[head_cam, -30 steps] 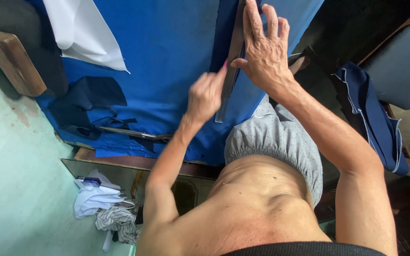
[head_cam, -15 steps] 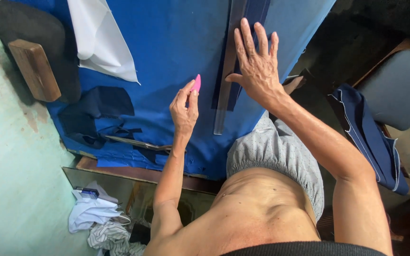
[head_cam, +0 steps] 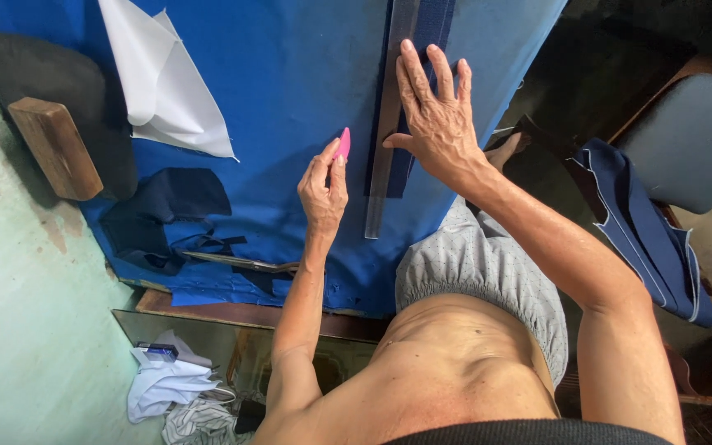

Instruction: The person irons a strip of dark blue fabric on a blue work surface, then uses a metal ruler and pink chalk to mark a straight line. They then use shears to cut the fabric along the marked line.

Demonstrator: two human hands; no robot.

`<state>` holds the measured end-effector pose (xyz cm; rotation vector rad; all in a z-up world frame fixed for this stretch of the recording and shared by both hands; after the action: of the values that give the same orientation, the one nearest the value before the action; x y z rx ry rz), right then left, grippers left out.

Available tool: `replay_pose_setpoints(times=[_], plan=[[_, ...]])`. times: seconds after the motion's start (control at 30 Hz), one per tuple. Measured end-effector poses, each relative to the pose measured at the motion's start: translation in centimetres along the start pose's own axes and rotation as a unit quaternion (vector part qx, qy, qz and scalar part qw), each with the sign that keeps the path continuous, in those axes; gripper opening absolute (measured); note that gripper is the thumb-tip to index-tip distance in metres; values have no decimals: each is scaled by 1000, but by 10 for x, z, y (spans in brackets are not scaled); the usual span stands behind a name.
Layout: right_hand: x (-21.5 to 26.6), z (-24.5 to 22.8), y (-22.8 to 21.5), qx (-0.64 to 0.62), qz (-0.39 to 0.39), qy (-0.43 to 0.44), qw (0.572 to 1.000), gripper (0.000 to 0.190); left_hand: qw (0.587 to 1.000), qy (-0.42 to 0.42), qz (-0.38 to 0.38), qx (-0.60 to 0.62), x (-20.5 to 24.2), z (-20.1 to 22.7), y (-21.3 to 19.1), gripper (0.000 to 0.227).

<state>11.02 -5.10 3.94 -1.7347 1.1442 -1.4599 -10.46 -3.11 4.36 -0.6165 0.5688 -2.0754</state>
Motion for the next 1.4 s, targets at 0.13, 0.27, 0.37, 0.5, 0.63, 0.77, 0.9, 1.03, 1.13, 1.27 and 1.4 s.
replay_pose_setpoints(times=[0.13, 0.27, 0.37, 0.5, 0.63, 0.77, 0.9, 1.03, 1.13, 1.27, 1.4], plan=[[-2, -1, -2, 10, 4, 1, 1000, 126, 1000, 9, 2, 7, -8, 2, -1, 25], [-3, -2, -4, 30, 5, 7, 1000, 127, 1000, 19, 2, 3, -14, 1, -2, 25], [-4, -2, -7, 17, 2, 5, 1000, 126, 1000, 22, 2, 14, -16, -2, -2, 25], [-5, -1, -10, 21, 6, 0, 1000, 126, 1000, 27, 9, 9, -21, 0, -2, 25], [-4, -2, -11, 13, -3, -5, 1000, 126, 999, 37, 5, 14, -25, 4, -2, 25], [-4, -1, -9, -7, -29, 2, 1000, 124, 998, 65, 17, 7, -31, 9, -1, 23], [-7, -2, -12, -57, -61, 5, 997, 119, 997, 73, 13, 8, -36, 12, 0, 23], [-7, -1, -15, -52, -59, -2, 997, 121, 997, 79, 3, 6, -37, 7, 5, 25], [-8, -1, -12, -59, -60, -2, 996, 117, 997, 81, 1, 1, -36, 0, 9, 26], [-10, 0, -8, -105, -91, 23, 990, 109, 997, 80, 8, -4, -35, -2, 10, 26], [-9, 0, -9, -92, -77, 12, 993, 110, 997, 74, 8, 6, -36, -2, 10, 25]])
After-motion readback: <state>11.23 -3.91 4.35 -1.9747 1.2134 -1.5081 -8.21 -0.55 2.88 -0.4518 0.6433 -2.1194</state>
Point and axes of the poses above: each hand's wrist, its own x-axis away from the middle knuckle, its own y-axis out of the palm, z = x × y, the point moved 6 cm from there along -x, towards the middle knuckle, and after that the axes turned 7 degrees about -z, right-handed, at the moved point
